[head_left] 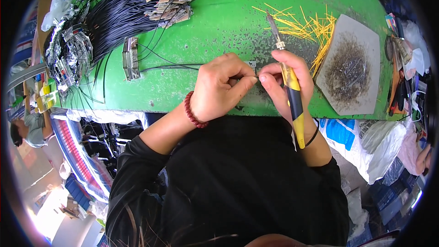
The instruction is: The person solders wires to a circuit board using a soldering iron, then places the board into a plastic toy car shell. They repeat the process by soldering wires to another circuit board and placing it into a different toy car shell retrieved from a bin.
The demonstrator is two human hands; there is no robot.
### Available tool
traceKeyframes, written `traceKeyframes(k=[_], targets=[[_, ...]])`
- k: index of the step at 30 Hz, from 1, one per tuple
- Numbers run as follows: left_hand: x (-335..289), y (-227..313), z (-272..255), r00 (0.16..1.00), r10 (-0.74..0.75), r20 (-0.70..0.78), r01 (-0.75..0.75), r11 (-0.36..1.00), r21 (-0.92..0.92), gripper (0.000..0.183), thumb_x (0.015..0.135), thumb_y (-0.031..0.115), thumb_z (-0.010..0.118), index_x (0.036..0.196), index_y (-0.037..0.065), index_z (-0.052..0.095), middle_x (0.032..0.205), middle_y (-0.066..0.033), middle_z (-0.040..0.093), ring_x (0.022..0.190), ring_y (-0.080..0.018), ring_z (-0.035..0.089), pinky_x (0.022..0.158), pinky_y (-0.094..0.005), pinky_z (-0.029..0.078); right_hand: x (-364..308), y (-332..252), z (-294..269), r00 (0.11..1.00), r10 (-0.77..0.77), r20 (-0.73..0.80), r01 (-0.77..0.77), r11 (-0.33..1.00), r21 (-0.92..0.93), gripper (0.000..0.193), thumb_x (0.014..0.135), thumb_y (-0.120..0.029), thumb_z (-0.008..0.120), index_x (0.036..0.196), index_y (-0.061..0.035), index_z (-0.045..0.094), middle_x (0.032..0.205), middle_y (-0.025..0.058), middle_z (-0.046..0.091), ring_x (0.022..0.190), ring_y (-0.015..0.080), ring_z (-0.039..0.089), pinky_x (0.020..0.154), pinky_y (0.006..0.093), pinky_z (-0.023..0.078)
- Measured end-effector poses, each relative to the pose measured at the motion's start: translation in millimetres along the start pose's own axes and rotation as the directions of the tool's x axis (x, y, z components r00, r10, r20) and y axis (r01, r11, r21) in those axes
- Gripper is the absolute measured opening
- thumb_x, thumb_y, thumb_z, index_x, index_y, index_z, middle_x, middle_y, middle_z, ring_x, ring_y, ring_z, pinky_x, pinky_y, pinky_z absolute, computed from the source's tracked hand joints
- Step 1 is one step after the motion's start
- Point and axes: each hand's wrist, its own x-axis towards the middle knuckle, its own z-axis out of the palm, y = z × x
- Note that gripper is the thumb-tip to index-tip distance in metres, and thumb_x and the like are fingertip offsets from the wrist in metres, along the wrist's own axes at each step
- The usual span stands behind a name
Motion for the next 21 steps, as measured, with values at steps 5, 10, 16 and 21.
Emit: traceKeyframes(k=[5,10,16,21], targets=[[2,3,1,0.996,-0.091,0.012,0.092,0.993,-0.081,0.008,0.076,0.001,0.07,0.077,0.002,0.061,0.072,-0.006,0.058,0.063,-0.0149,0.055,0.056,-0.0259,0.045,-2,10,-3,1.0,-0.016,-0.019,0.017,0.998,0.062,0.037,0.083,-0.001,0.067,0.116,-0.0008,0.051,0.081,0.0084,0.065,0.07,0.009,0.059,0.062,0.022,0.049],[6,-8,6,0.995,0.101,0.006,-0.099,0.967,0.235,0.009,0.074,0.001,0.068,0.077,0.003,0.06,0.076,-0.0075,0.06,0.073,-0.0215,0.059,0.064,-0.0307,0.046,-7,13,-28,0.994,0.067,-0.087,-0.069,0.997,-0.023,0.036,0.092,-0.01,0.057,0.124,0.0018,0.045,0.076,0.0117,0.063,0.063,0.0108,0.056,0.059,0.0222,0.046],[7,-20,16,0.992,0.124,0.033,-0.125,0.873,0.472,0.009,0.073,0.001,0.064,0.074,0.005,0.056,0.078,-0.008,0.061,0.075,-0.0281,0.059,0.066,-0.0384,0.044,-32,12,-45,0.972,0.179,-0.156,-0.168,0.982,0.082,0.061,0.09,-0.046,0.054,0.123,0.0055,0.052,0.07,0.0075,0.06,0.053,0.0068,0.047,0.048,0.0189,0.036],[11,-22,16,0.989,0.133,0.059,-0.145,0.88,0.451,0.01,0.072,0.0,0.064,0.073,0.004,0.055,0.074,-0.0099,0.058,0.072,-0.0302,0.057,0.064,-0.0387,0.045,-38,14,-52,0.962,0.215,-0.166,-0.204,0.975,0.083,0.048,0.088,-0.038,0.059,0.109,0.0054,0.063,0.076,0.0027,0.059,0.058,0.005,0.045,0.051,0.0201,0.034]])
